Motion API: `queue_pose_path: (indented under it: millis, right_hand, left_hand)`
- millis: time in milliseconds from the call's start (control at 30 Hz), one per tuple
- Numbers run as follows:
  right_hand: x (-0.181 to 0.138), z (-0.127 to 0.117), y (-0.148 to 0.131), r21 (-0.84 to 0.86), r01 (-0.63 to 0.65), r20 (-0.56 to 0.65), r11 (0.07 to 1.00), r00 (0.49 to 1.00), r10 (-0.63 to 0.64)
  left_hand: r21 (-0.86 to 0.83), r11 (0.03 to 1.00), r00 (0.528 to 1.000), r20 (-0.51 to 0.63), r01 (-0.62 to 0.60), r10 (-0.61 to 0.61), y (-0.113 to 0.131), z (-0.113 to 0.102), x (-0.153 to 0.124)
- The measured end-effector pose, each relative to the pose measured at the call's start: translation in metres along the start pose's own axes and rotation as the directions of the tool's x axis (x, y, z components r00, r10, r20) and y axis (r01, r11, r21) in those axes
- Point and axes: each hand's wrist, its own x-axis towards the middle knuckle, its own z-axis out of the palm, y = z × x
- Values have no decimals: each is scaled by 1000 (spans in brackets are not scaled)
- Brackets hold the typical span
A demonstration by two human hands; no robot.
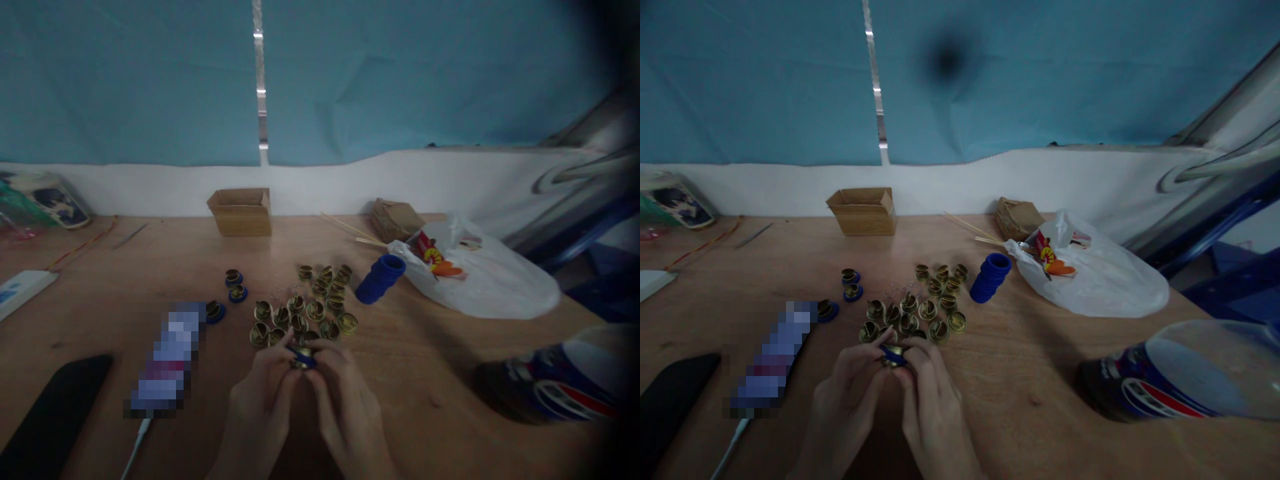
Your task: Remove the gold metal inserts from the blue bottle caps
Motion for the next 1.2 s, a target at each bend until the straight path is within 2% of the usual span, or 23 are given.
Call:
queue_pose_path:
  millis: [100, 300, 433, 533, 767, 1000, 1100, 1200]
  right_hand:
    - [1, 2, -1, 9, 13, -12, 1000, 1000, -13]
    - [1, 2, -2, 24, -6, -41, 1000, 999, 7]
    - [-2, 0, -1, 38, -27, -81, 999, 996, 30]
    - [-2, -1, 1, 65, -53, -90, 996, 994, 58]
    - [-1, -1, 7, 153, -132, -20, 979, 990, 137]
    - [0, 1, 4, 256, -139, 11, 957, 990, 141]
    - [0, 0, 1, 395, -208, 33, 895, 977, 213]
    - [-1, -3, 1, 552, -291, 70, 781, 950, 304]
  left_hand:
    - [-90, 990, 992, -43, 111, -115, 0, 2, -3]
    - [-65, 989, 991, -9, 134, -135, 0, 0, -1]
    - [-129, 969, 977, -21, 209, -213, 4, 4, -2]
    - [-114, 965, 971, -14, 237, -240, 7, 8, -2]
    - [-7, 987, 987, -31, 158, -158, 8, 8, -2]
    - [50, 999, 1000, -1, -19, 19, 4, 2, -6]
    - [8, 999, 999, 32, -38, 38, 0, 1, -5]
    - [-25, 999, 1000, 15, -26, 27, -3, 0, -3]
